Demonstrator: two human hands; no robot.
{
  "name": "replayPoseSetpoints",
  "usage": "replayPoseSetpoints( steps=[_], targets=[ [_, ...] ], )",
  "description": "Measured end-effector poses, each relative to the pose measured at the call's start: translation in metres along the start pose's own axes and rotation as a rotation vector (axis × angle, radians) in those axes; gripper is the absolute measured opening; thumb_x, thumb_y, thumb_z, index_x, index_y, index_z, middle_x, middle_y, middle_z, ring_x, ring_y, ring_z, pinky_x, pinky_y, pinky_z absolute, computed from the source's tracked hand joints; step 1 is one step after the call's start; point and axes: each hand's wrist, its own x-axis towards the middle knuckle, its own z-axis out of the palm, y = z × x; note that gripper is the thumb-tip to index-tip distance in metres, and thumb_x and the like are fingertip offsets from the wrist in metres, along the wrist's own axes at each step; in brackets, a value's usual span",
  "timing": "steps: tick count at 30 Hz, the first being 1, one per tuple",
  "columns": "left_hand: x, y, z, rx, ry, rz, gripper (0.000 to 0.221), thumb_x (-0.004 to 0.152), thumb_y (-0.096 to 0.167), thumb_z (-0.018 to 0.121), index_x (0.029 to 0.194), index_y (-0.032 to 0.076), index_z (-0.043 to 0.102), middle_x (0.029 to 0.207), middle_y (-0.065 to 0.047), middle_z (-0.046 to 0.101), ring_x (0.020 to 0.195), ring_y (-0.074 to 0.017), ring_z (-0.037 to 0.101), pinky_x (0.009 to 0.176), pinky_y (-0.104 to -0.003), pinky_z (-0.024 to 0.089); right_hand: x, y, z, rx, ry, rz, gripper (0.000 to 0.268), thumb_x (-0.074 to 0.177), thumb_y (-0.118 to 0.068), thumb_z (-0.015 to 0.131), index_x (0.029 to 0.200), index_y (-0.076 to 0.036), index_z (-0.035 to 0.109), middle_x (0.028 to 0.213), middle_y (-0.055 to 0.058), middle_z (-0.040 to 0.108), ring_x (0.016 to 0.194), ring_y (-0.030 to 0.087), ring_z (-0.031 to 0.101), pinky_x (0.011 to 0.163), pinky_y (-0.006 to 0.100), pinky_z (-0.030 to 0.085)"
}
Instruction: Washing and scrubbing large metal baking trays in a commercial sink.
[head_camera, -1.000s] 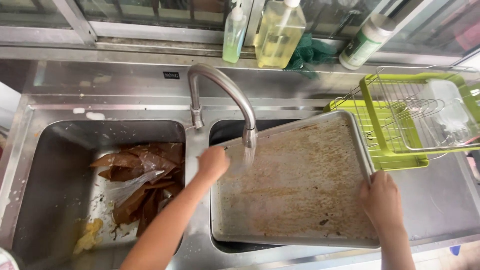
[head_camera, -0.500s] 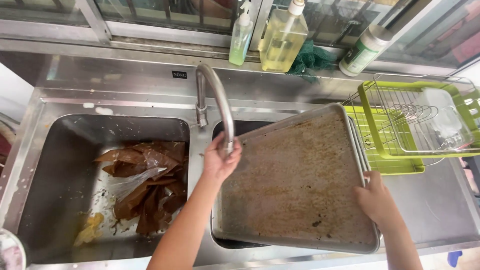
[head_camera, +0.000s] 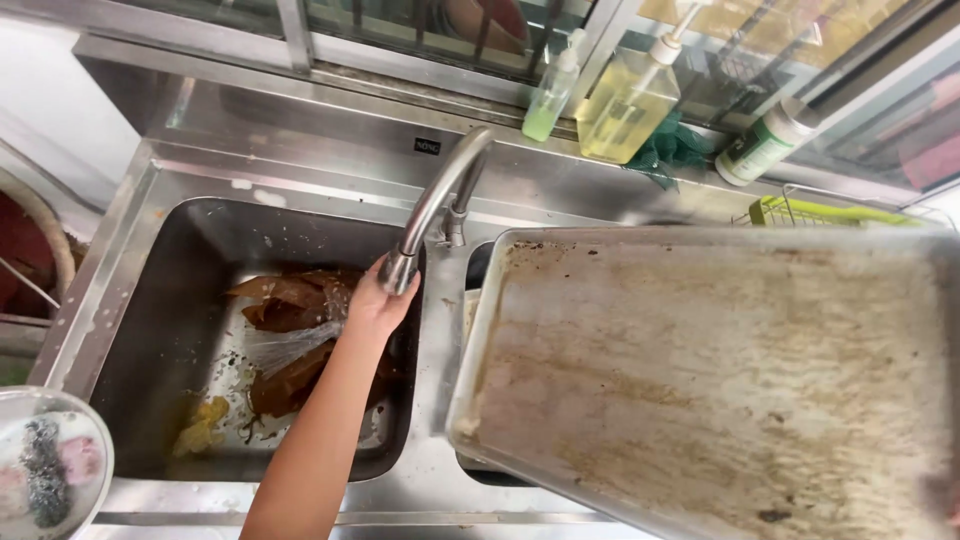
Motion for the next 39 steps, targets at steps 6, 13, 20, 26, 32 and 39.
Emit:
replayPoseSetpoints(
  steps=[6,13,20,26,32,39],
  targets=[
    [0.089,-0.016,-0.091,0.191,-0.268,-0.118,0.016,0.099,0.007,0.056,0.108,-0.003,0.065,0.083,-0.011,0.070,0.061,-0.0100,0.059,0.045,-0.022,0.047,-0.043,0.081,0.163,-0.366,-0.123,-0.285,0.016,0.073,-0.027,0.077,0.067,-0.013,0.078,0.064,0.000,0.074,0.072,0.014,0.077,0.107,0.048,0.050],
    [0.020,0.024,-0.048,0.135,-0.219,-0.104,0.014,0.100,0.012,0.051,0.107,0.007,0.063,0.094,-0.005,0.071,0.077,-0.0166,0.068,0.066,-0.031,0.057,-0.124,-0.026,0.429,0.702,-0.343,0.469,0.016,0.062,0.001,0.061,0.064,0.016,0.063,0.067,0.017,0.066,0.055,0.026,0.062,0.054,0.037,0.051],
    [-0.029,0.038,-0.002,0.850,-0.443,0.238,0.025,0.085,0.007,0.063,0.109,0.005,0.071,0.097,-0.005,0.067,0.086,-0.0214,0.064,0.078,-0.041,0.056,-0.138,-0.291,0.459,0.989,-0.295,0.663,0.037,0.059,0.002,0.054,0.095,0.006,0.064,0.072,0.008,0.057,0.063,0.021,0.053,0.058,0.033,0.043],
    [-0.089,0.027,0.075,1.705,-0.551,0.717,0.023,0.083,0.022,0.077,0.096,0.004,0.071,0.093,-0.005,0.061,0.079,-0.0193,0.062,0.069,-0.036,0.053,-0.132,-0.447,0.417,0.988,-0.281,0.598,0.045,0.061,0.003,0.057,0.105,0.005,0.066,0.086,0.013,0.069,0.079,0.025,0.064,0.073,0.033,0.051],
    [-0.084,-0.015,0.108,1.880,-0.519,0.372,0.025,0.088,0.028,0.073,0.079,0.005,0.068,0.075,-0.011,0.070,0.057,-0.0178,0.069,0.054,-0.031,0.055,-0.135,-0.524,0.464,0.828,-0.241,0.407,0.041,0.067,-0.004,0.066,0.108,0.005,0.065,0.096,0.015,0.073,0.088,0.025,0.066,0.082,0.035,0.053],
    [-0.084,-0.001,0.095,1.846,-0.365,0.186,0.018,0.087,0.022,0.067,0.094,0.005,0.065,0.073,-0.008,0.070,0.054,-0.0205,0.075,0.046,-0.032,0.060,-0.117,-0.588,0.496,0.492,-0.348,0.307,0.031,0.076,-0.011,0.068,0.104,0.003,0.060,0.087,0.023,0.071,0.077,0.033,0.069,0.074,0.042,0.055]
  ],
)
